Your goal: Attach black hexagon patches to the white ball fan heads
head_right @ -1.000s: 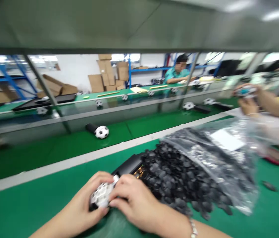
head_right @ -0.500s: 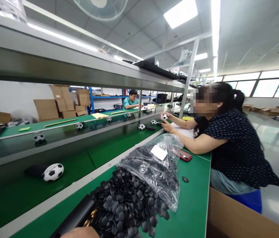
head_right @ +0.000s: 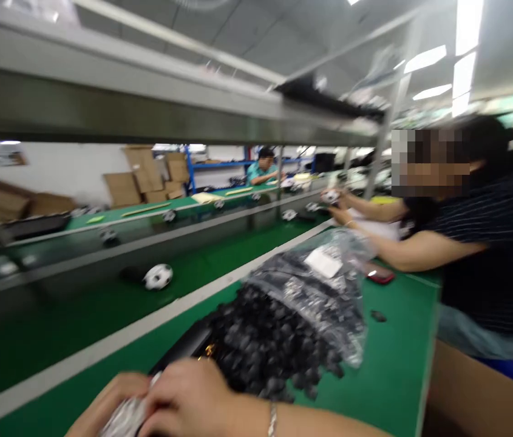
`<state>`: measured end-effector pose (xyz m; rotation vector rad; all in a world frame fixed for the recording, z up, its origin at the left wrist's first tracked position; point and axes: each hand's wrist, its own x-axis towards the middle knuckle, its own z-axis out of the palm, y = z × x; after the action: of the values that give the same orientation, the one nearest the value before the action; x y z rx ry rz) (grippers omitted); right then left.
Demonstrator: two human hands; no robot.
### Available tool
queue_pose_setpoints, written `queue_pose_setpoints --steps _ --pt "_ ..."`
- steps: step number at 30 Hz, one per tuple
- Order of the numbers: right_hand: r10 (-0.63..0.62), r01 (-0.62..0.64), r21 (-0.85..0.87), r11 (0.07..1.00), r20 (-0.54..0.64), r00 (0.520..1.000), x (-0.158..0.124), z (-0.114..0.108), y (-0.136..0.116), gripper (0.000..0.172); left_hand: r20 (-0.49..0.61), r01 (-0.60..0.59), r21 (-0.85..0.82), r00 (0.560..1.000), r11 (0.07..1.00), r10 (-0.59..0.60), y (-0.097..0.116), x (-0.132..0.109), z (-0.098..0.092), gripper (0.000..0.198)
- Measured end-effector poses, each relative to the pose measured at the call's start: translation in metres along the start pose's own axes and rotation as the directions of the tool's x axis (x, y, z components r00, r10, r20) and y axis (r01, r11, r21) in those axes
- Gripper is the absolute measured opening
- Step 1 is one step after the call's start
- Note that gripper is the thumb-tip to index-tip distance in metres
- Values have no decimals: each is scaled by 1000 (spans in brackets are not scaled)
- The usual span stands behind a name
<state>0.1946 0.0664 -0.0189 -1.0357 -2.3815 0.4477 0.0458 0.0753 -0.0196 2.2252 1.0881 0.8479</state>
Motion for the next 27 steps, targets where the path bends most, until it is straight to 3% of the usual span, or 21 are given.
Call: queue_pose_setpoints --steps 2,4,10,17,27 --pt "6 5 104 995 -102 995 -6 4 -4 13 26 50 -22 998 998 -50 3 -24 -21 22" --pt "20 3 199 980 -110 994 -10 4 -2 10 31 65 -69 998 996 -63 7 -33 -29 30" --pt "36 -32 300 953 -8 999 -10 -3 4 9 14 85 -131 996 988 -83 6 -28 -23 37" --pt "39 -36 278 960 -7 999 -10 -3 1 10 61 88 -144 995 986 -80 7 -30 -28 40" --pt "70 -63 299 952 -13 997 -9 -3 0 9 -2 101 -162 995 982 -103 7 -30 -21 34"
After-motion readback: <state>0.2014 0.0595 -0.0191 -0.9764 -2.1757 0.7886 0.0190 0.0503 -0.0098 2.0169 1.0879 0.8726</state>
